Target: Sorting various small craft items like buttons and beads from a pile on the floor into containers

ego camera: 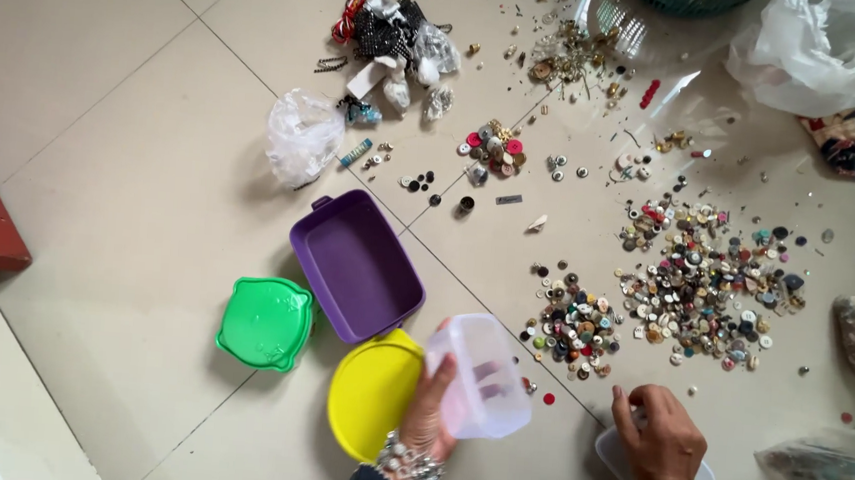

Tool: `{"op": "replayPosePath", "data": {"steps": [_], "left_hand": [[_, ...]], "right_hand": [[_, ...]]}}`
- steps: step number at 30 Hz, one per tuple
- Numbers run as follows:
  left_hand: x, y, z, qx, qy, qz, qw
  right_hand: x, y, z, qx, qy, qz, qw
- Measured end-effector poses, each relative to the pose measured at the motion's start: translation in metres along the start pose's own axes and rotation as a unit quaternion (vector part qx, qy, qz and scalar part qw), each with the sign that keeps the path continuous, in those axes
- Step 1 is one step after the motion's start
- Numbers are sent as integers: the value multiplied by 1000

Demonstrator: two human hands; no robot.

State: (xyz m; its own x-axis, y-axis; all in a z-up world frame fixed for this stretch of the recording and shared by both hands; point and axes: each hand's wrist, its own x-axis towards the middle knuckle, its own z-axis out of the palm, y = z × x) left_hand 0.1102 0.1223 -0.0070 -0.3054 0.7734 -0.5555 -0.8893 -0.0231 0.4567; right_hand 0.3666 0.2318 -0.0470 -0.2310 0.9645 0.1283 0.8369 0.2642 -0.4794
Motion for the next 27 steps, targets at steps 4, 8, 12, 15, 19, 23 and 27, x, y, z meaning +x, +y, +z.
{"op": "replayPosePath", "data": {"steps": [4,8,12,15,19,23,27], "left_hand": [[-14,-2,-64,-43,1,5,999],[-51,17,-86,-77,27,56,995],[-74,14,-102,-96,8,52,994],[-76,7,-111,-175,-48,-4,983],[-78,13,-86,-187,-143,13,972],[-61,-4,-110,-145,-156,-1,977],[-40,-19,-108,-79,7,10,997]], "right_hand": [[4,-5,-4,-30,1,-24,999],[7,-28,2,12,19,-124,992],[7,-62,40,108,-62,-257,958],[15,-115,63,116,-105,-354,922],[27,-158,78,105,-120,-389,907],[38,-148,99,100,-180,-459,864],[52,-104,107,94,-181,-508,837]]}}
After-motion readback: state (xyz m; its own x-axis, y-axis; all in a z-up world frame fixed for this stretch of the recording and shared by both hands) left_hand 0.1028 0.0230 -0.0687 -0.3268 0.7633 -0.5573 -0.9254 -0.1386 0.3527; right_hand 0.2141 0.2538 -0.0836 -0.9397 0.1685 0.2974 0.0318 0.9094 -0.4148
